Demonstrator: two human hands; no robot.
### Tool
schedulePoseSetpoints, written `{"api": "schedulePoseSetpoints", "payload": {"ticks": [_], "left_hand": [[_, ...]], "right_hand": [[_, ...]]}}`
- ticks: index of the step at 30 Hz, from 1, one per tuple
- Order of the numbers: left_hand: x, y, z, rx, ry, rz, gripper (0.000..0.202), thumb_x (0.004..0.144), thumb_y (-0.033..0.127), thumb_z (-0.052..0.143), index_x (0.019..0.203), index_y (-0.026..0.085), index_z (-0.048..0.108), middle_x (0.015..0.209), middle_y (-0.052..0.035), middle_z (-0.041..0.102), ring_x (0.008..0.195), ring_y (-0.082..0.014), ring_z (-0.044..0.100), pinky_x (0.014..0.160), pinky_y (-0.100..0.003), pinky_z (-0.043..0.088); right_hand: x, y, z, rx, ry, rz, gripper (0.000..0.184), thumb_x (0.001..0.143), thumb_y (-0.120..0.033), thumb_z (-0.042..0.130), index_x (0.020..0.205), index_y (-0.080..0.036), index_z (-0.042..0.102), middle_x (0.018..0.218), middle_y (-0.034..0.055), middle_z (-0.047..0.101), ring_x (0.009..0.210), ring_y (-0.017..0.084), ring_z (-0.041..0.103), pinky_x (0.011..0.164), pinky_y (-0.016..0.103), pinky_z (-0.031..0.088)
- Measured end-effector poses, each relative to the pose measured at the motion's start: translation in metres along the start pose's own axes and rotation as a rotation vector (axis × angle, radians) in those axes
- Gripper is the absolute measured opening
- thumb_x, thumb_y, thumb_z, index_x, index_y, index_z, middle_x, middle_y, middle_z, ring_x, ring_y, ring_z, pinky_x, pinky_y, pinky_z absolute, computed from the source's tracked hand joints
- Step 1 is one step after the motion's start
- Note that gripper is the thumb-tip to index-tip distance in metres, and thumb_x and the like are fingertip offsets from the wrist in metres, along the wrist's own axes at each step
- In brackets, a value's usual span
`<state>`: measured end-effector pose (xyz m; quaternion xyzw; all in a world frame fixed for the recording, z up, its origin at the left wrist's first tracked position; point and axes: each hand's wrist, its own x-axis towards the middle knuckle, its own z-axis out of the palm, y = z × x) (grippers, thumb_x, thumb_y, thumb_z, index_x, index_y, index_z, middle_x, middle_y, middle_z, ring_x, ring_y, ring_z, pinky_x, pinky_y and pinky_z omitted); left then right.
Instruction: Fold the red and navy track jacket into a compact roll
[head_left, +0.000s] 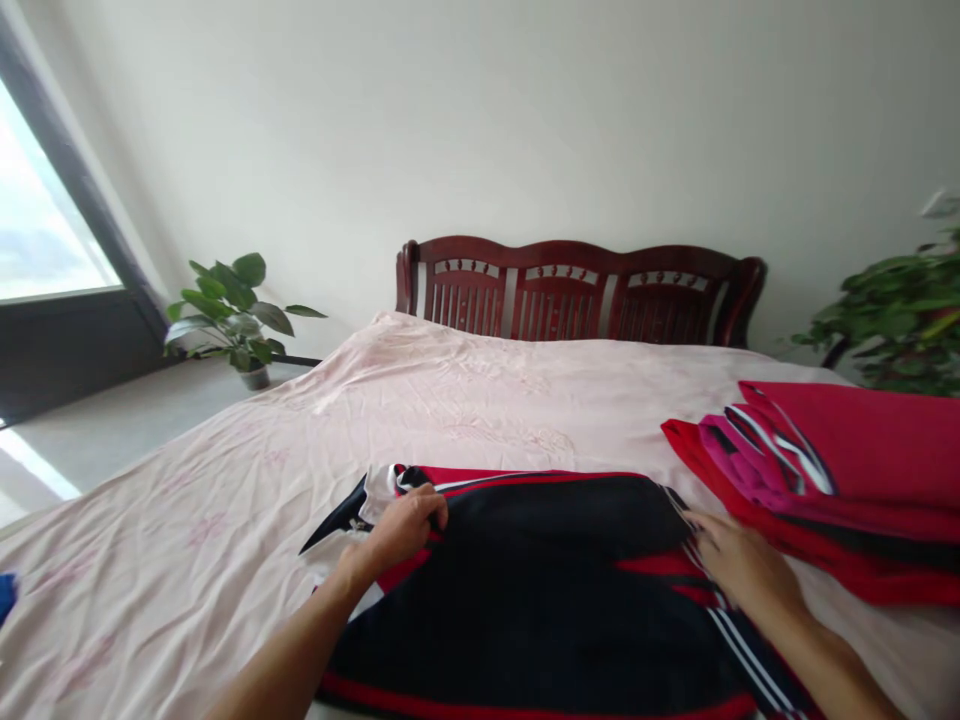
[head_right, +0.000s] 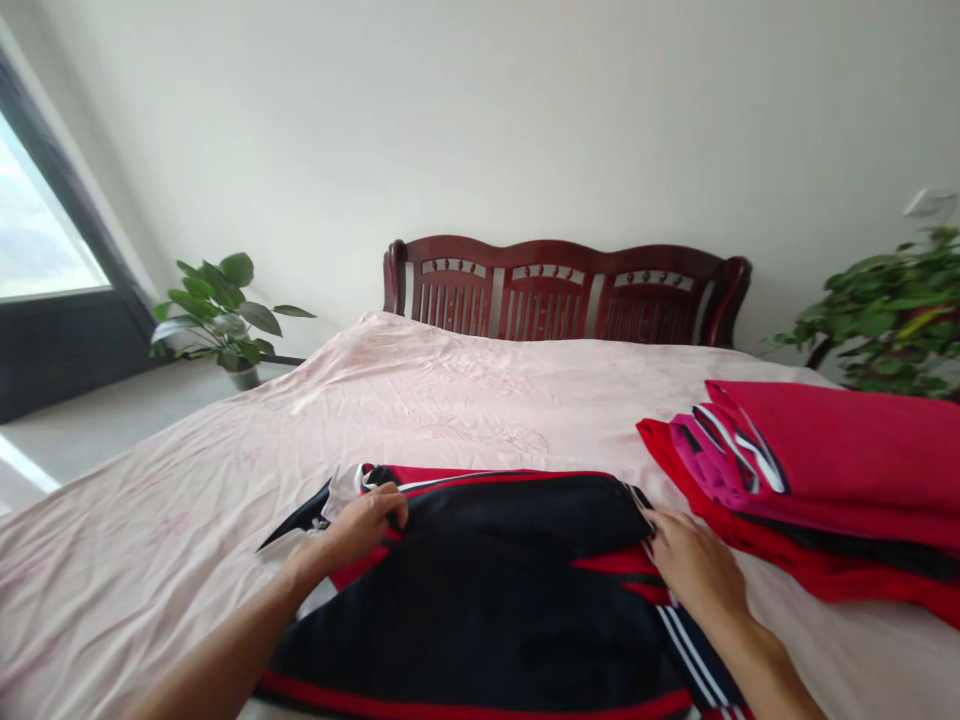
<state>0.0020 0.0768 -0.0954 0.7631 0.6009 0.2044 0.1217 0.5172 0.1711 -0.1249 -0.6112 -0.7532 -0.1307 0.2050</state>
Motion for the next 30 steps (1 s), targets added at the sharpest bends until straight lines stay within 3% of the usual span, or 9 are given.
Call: {"api": "schedulePoseSetpoints", "payload": {"ticks": [5,8,10,13,17,22,25,28,30], "left_hand": [[0.012,-0.027,-0.024,0.093,0.178,-0.330,0.039,0.080,0.005,0.041,0.102,0.023,0.068,0.114,-0.0082,0.064,0.109,-0.0224,0.060,0.095,-0.035,0.044],[0.014,-0.049,-0.029,0.158,0.220,-0.528,0.044,0.086,0.029,0.051,0.128,0.017,0.060,0.124,-0.0190,0.059,0.116,-0.0356,0.057,0.096,-0.049,0.043],[0.014,-0.062,-0.027,0.168,0.210,-0.579,0.056,0.085,0.041,0.056,0.135,0.016,0.055,0.124,-0.0210,0.060,0.116,-0.0376,0.058,0.094,-0.048,0.044],[0.015,-0.078,-0.022,0.134,0.158,-0.551,0.044,0.086,0.036,0.057,0.128,0.023,0.062,0.108,-0.0102,0.070,0.101,-0.0259,0.066,0.086,-0.034,0.048],[0.014,-0.094,-0.020,0.100,0.150,-0.518,0.032,0.090,0.024,0.049,0.118,0.025,0.065,0.085,-0.0004,0.072,0.083,-0.0158,0.068,0.074,-0.023,0.047],[0.006,-0.102,-0.021,0.157,0.203,-0.505,0.034,0.091,0.017,0.041,0.115,0.019,0.066,0.099,-0.0064,0.073,0.095,-0.0180,0.066,0.082,-0.027,0.048],[0.004,-0.096,-0.024,0.217,0.174,-0.455,0.032,0.087,0.016,0.046,0.106,0.019,0.071,0.100,-0.0103,0.072,0.100,-0.0241,0.065,0.090,-0.036,0.047],[0.008,-0.085,-0.032,0.275,0.165,-0.357,0.038,0.085,0.016,0.050,0.117,0.022,0.069,0.114,-0.0122,0.068,0.115,-0.0295,0.057,0.102,-0.047,0.040],[0.012,-0.079,-0.035,0.288,0.150,-0.261,0.047,0.084,0.017,0.052,0.128,0.029,0.063,0.132,-0.0082,0.060,0.130,-0.0280,0.046,0.109,-0.046,0.034]], "right_hand": [[0.028,-0.072,-0.024,0.024,0.095,-0.176,0.050,0.096,-0.037,0.033,0.126,-0.012,0.064,0.129,0.0147,0.065,0.122,0.029,0.059,0.106,0.044,0.046],[0.034,-0.108,-0.012,-0.017,0.037,-0.206,0.055,0.097,-0.041,0.033,0.136,-0.011,0.058,0.139,0.0151,0.059,0.132,0.030,0.051,0.110,0.045,0.041],[0.032,-0.119,0.005,-0.069,-0.041,-0.152,0.056,0.097,-0.043,0.034,0.142,-0.014,0.053,0.146,0.0132,0.054,0.137,0.032,0.045,0.111,0.050,0.038],[0.022,-0.120,0.033,-0.142,-0.149,-0.048,0.057,0.096,-0.044,0.036,0.145,-0.018,0.051,0.149,0.0107,0.050,0.139,0.034,0.042,0.113,0.055,0.033],[0.013,-0.111,0.056,-0.179,-0.136,-0.029,0.060,0.095,-0.045,0.034,0.144,-0.017,0.052,0.150,0.0117,0.049,0.142,0.032,0.039,0.118,0.052,0.024],[0.013,-0.108,0.061,-0.176,-0.079,-0.028,0.062,0.095,-0.045,0.031,0.143,-0.013,0.052,0.150,0.0139,0.049,0.142,0.032,0.039,0.118,0.051,0.023],[0.012,-0.110,0.061,-0.145,-0.089,-0.012,0.062,0.094,-0.045,0.032,0.144,-0.013,0.050,0.150,0.0148,0.049,0.141,0.033,0.040,0.118,0.052,0.023],[0.011,-0.111,0.061,-0.125,-0.069,0.003,0.060,0.095,-0.044,0.032,0.145,-0.015,0.049,0.150,0.0141,0.049,0.142,0.031,0.039,0.118,0.053,0.023],[0.011,-0.111,0.062,-0.127,-0.054,-0.004,0.059,0.096,-0.044,0.031,0.145,-0.016,0.049,0.150,0.0135,0.049,0.142,0.030,0.038,0.118,0.052,0.022]]}}
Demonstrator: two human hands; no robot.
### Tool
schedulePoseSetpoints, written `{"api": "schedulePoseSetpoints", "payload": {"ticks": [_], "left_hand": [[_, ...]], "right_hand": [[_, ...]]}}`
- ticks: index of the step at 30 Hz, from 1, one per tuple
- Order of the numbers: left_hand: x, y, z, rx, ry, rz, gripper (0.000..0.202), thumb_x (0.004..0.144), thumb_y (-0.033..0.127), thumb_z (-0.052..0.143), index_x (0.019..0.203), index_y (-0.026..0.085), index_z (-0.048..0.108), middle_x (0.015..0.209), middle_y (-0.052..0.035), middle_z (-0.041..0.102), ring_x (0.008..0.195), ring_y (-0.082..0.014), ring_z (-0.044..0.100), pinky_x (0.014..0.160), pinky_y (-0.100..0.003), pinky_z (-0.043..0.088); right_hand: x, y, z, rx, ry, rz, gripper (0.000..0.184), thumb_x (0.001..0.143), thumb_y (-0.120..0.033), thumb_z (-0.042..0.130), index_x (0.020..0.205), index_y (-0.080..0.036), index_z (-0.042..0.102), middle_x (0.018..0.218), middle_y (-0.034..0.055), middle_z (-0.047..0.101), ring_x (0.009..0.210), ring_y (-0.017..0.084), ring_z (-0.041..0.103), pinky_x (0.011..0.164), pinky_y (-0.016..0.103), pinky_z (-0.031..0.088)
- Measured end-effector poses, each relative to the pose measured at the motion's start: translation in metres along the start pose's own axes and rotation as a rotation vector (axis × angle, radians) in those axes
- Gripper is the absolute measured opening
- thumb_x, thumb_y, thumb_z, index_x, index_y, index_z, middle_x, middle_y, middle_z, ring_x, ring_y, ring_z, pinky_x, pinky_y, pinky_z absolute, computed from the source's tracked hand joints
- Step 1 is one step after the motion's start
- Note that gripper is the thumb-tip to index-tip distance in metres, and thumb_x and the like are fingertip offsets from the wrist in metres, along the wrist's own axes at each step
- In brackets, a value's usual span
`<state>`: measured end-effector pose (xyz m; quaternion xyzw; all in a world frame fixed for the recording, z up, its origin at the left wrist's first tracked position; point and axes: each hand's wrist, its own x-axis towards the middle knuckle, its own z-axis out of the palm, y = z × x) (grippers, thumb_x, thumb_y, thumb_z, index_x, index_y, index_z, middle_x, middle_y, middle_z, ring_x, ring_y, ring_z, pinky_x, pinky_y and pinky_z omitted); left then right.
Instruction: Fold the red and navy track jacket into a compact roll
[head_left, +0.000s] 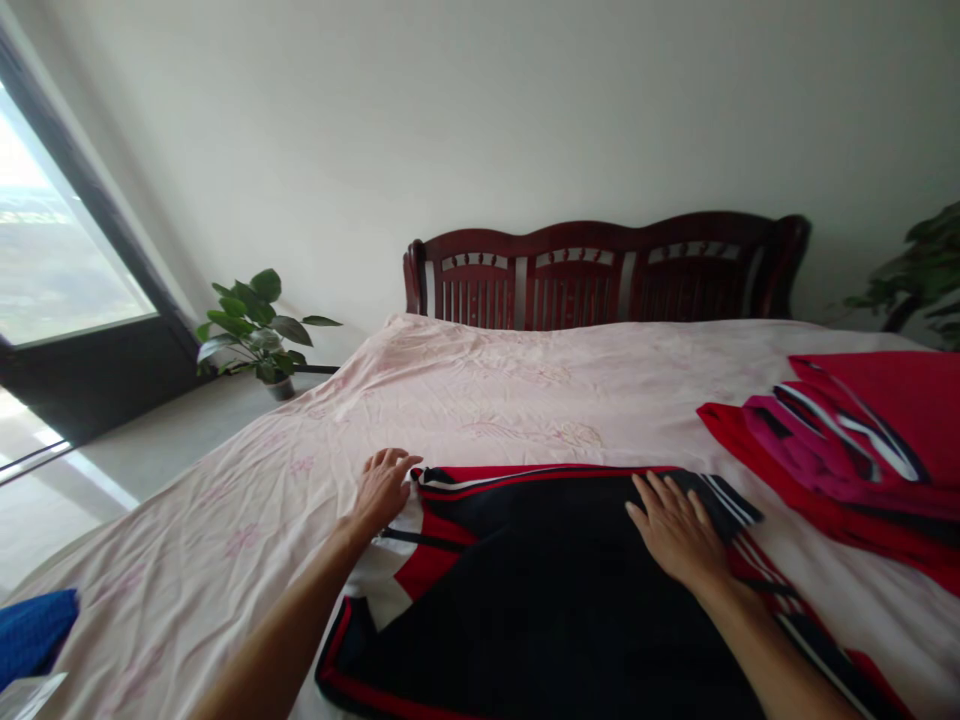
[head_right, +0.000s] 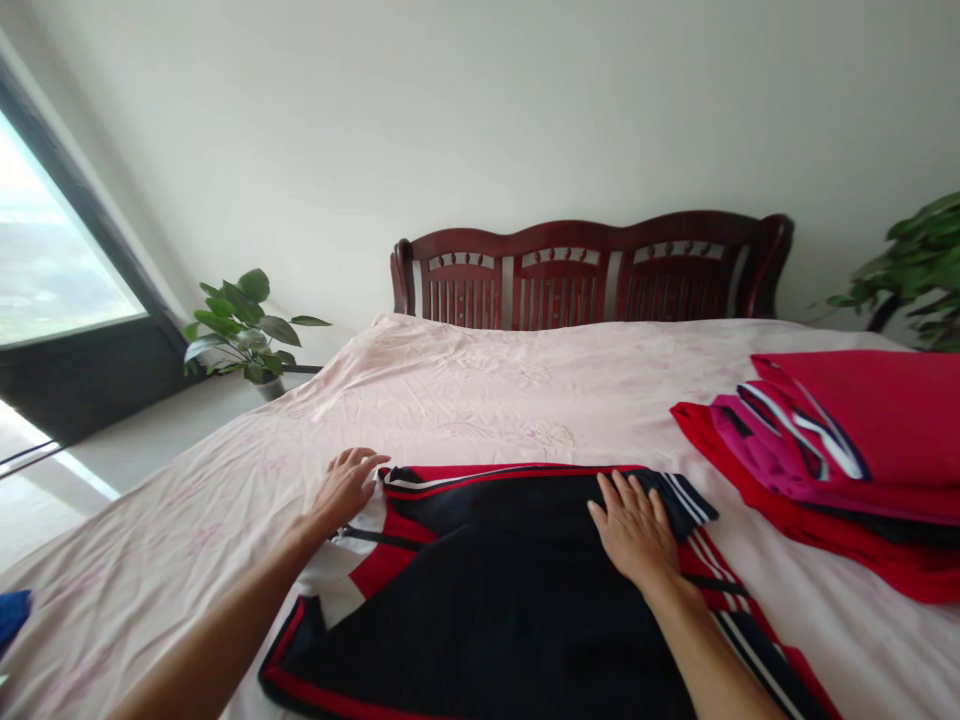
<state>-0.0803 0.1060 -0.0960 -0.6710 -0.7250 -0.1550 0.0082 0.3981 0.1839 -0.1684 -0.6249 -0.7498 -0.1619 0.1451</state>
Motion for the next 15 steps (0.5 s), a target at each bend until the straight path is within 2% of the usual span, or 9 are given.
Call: {"api": "schedulePoseSetpoints", "payload": {"ticks": [2,5,8,11,13,15], "left_hand": [[0.004,0.005,-0.002,-0.006,-0.031,0.093,0.046,0.084,0.019,0.055,0.126,0.036,0.064,0.138,-0.0014,0.057,0.136,-0.0232,0.041,0.112,-0.039,0.032],[0.008,0.008,0.003,-0.009,-0.076,0.156,0.025,0.087,0.027,0.055,0.102,0.034,0.073,0.122,0.0009,0.066,0.125,-0.0203,0.050,0.110,-0.035,0.035],[0.008,0.008,0.010,0.004,-0.060,0.120,0.024,0.089,0.032,0.051,0.088,0.027,0.074,0.109,-0.0039,0.068,0.111,-0.0237,0.057,0.106,-0.040,0.037],[0.010,0.002,0.017,0.017,-0.030,0.083,0.027,0.089,0.035,0.048,0.084,0.024,0.072,0.108,-0.0074,0.067,0.107,-0.0273,0.057,0.105,-0.045,0.037],[0.011,-0.002,0.019,0.027,-0.024,0.066,0.028,0.088,0.035,0.047,0.083,0.024,0.072,0.109,-0.0079,0.066,0.108,-0.0288,0.056,0.104,-0.047,0.036],[0.011,-0.006,0.020,0.045,-0.038,0.030,0.028,0.088,0.037,0.047,0.084,0.025,0.072,0.112,-0.0073,0.066,0.110,-0.0296,0.055,0.104,-0.047,0.036]], "right_hand": [[0.000,-0.001,0.000,-0.006,0.001,-0.005,0.059,0.097,-0.043,0.031,0.145,-0.016,0.049,0.150,0.0136,0.049,0.142,0.031,0.039,0.119,0.051,0.021],[-0.001,-0.005,-0.004,-0.017,-0.036,0.012,0.057,0.097,-0.042,0.034,0.146,-0.016,0.048,0.151,0.0129,0.047,0.142,0.031,0.038,0.119,0.050,0.019],[0.000,-0.010,-0.015,-0.016,-0.108,0.044,0.055,0.097,-0.041,0.038,0.146,-0.016,0.047,0.153,0.0119,0.045,0.144,0.030,0.035,0.120,0.048,0.017],[0.008,-0.007,-0.032,0.042,-0.155,0.059,0.049,0.100,-0.039,0.035,0.140,-0.019,0.054,0.146,0.0105,0.053,0.135,0.027,0.046,0.116,0.045,0.027],[0.014,0.002,-0.045,0.076,-0.122,0.108,0.047,0.102,-0.038,0.028,0.133,-0.022,0.059,0.139,0.0093,0.059,0.125,0.025,0.053,0.109,0.042,0.036],[0.018,0.015,-0.052,0.057,-0.062,0.187,0.048,0.102,-0.038,0.026,0.136,-0.022,0.057,0.143,0.0102,0.056,0.127,0.027,0.051,0.107,0.043,0.037]]}}
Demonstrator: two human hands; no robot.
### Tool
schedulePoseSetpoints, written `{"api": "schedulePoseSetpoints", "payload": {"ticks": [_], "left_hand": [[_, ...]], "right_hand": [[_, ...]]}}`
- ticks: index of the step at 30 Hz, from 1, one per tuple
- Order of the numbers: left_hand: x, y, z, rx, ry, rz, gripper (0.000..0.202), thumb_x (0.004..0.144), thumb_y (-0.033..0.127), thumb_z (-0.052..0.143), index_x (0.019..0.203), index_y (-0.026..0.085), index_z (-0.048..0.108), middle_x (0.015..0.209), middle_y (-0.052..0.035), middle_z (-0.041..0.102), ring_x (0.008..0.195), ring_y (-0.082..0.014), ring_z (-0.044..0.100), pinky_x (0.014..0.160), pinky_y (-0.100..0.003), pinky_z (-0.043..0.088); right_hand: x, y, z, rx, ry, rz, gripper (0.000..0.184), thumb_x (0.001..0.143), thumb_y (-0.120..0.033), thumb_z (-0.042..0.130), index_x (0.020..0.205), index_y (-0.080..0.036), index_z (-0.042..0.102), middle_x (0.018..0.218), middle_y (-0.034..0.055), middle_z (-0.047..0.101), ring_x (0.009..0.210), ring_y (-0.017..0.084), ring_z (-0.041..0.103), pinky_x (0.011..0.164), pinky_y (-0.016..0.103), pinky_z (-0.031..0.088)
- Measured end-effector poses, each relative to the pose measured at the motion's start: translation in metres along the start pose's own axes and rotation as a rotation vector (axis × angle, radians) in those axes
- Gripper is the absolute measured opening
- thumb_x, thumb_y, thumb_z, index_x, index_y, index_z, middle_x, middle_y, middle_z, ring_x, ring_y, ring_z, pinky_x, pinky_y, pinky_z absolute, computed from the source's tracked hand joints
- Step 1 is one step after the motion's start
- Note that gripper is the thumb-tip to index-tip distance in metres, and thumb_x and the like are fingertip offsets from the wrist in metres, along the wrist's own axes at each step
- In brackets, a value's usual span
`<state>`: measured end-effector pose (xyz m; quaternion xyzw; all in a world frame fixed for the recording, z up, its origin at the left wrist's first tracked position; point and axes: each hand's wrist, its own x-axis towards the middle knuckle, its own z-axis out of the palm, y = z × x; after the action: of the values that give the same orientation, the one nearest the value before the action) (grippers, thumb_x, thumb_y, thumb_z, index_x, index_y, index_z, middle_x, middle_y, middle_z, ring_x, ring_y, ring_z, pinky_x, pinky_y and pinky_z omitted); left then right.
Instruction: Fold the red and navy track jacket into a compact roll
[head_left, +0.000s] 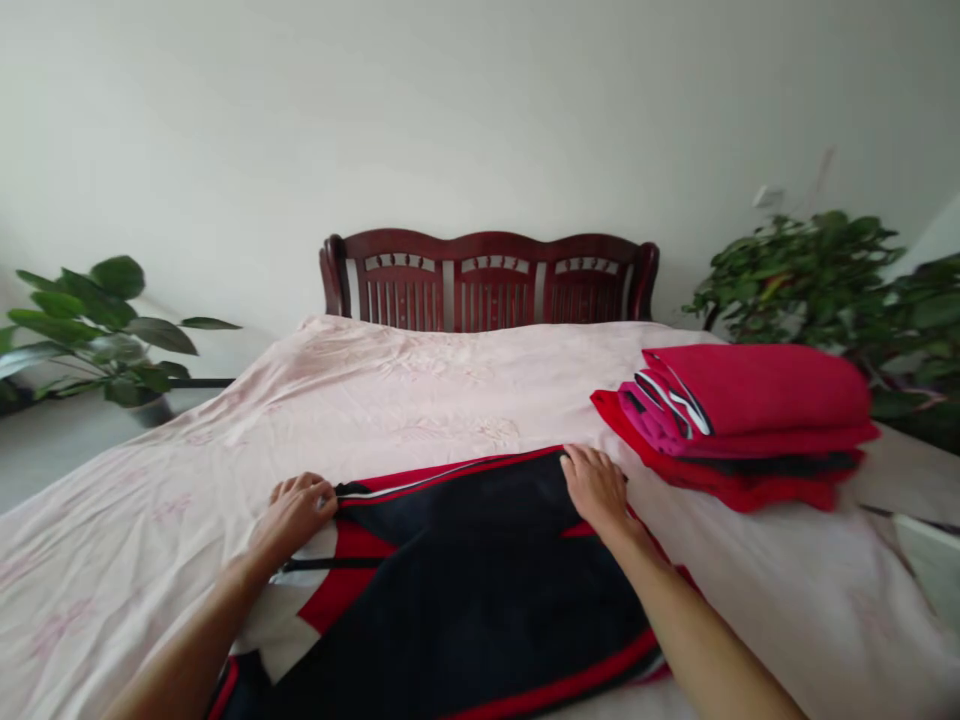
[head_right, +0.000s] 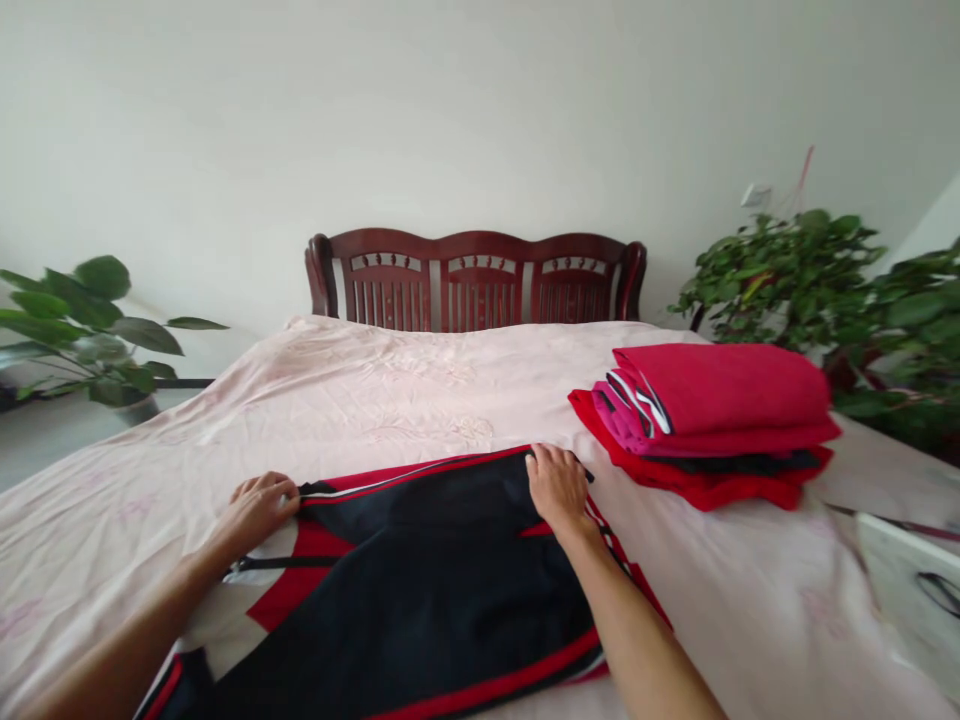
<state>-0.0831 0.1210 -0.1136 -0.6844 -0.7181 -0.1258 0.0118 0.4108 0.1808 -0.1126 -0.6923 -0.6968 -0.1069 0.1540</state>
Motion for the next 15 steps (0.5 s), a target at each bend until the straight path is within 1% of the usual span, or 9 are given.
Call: {"api": "schedulePoseSetpoints", "payload": {"ticks": [1,2,4,6,8,10,11,13,15], "left_hand": [[-0.001,-0.001,0.000,0.009,-0.014,-0.027,0.029,0.088,0.038,0.046,0.085,0.026,0.073,0.115,-0.0068,0.066,0.112,-0.0298,0.055,0.103,-0.047,0.036],[-0.002,-0.002,0.000,0.019,-0.028,-0.055,0.030,0.088,0.039,0.045,0.087,0.027,0.073,0.117,-0.0065,0.065,0.114,-0.0303,0.054,0.103,-0.047,0.037],[-0.003,-0.001,-0.002,0.054,-0.053,-0.090,0.032,0.089,0.040,0.043,0.091,0.028,0.073,0.119,-0.0074,0.065,0.116,-0.0319,0.054,0.103,-0.049,0.037],[-0.004,0.000,-0.005,0.100,-0.070,-0.094,0.031,0.088,0.039,0.044,0.091,0.028,0.073,0.116,-0.0091,0.065,0.116,-0.0336,0.055,0.103,-0.054,0.036],[-0.002,0.004,-0.010,0.131,-0.077,-0.079,0.027,0.086,0.036,0.047,0.092,0.026,0.072,0.115,-0.0105,0.066,0.116,-0.0349,0.056,0.105,-0.060,0.033],[0.001,0.012,-0.017,0.137,-0.053,-0.072,0.029,0.086,0.030,0.048,0.102,0.025,0.071,0.123,-0.0124,0.064,0.120,-0.0352,0.055,0.108,-0.064,0.029],[0.001,0.018,-0.020,0.137,-0.031,-0.066,0.033,0.087,0.026,0.045,0.110,0.024,0.069,0.129,-0.0130,0.062,0.123,-0.0333,0.055,0.110,-0.062,0.028],[-0.002,0.035,-0.022,0.096,0.009,-0.005,0.042,0.093,0.023,0.036,0.127,0.022,0.061,0.140,-0.0120,0.057,0.129,-0.0258,0.053,0.116,-0.050,0.028],[-0.009,0.057,-0.017,0.011,0.024,0.133,0.047,0.099,0.029,0.030,0.139,0.021,0.052,0.148,-0.0095,0.052,0.135,-0.0198,0.049,0.116,-0.037,0.032]], "right_hand": [[0.002,0.007,-0.001,-0.018,-0.002,0.032,0.049,0.102,-0.039,0.028,0.141,-0.022,0.052,0.147,0.0113,0.052,0.132,0.029,0.047,0.108,0.045,0.036],[0.003,0.014,0.000,-0.033,-0.033,0.050,0.051,0.101,-0.040,0.030,0.146,-0.021,0.046,0.151,0.0124,0.046,0.137,0.030,0.041,0.110,0.047,0.034],[0.002,0.026,0.007,-0.047,-0.150,0.062,0.057,0.100,-0.043,0.032,0.153,-0.021,0.034,0.156,0.0137,0.039,0.143,0.032,0.034,0.112,0.052,0.031],[0.000,0.033,0.015,-0.040,-0.233,0.066,0.061,0.100,-0.045,0.031,0.156,-0.023,0.025,0.157,0.0140,0.037,0.145,0.032,0.032,0.112,0.055,0.031],[-0.001,0.035,0.022,-0.034,-0.239,0.078,0.061,0.100,-0.046,0.030,0.157,-0.024,0.022,0.158,0.0139,0.035,0.145,0.032,0.030,0.111,0.057,0.031],[-0.001,0.034,0.025,-0.029,-0.228,0.085,0.061,0.099,-0.046,0.031,0.157,-0.025,0.023,0.158,0.0137,0.035,0.145,0.032,0.030,0.111,0.056,0.031],[-0.001,0.033,0.025,-0.028,-0.222,0.085,0.061,0.099,-0.046,0.031,0.156,-0.025,0.023,0.158,0.0134,0.035,0.145,0.032,0.030,0.111,0.056,0.031],[-0.001,0.032,0.025,-0.030,-0.216,0.087,0.061,0.099,-0.046,0.031,0.156,-0.025,0.023,0.158,0.0127,0.035,0.145,0.031,0.030,0.112,0.056,0.030],[0.000,0.032,0.026,-0.032,-0.216,0.094,0.061,0.100,-0.045,0.031,0.156,-0.025,0.024,0.158,0.0124,0.035,0.145,0.031,0.029,0.112,0.056,0.030]]}}
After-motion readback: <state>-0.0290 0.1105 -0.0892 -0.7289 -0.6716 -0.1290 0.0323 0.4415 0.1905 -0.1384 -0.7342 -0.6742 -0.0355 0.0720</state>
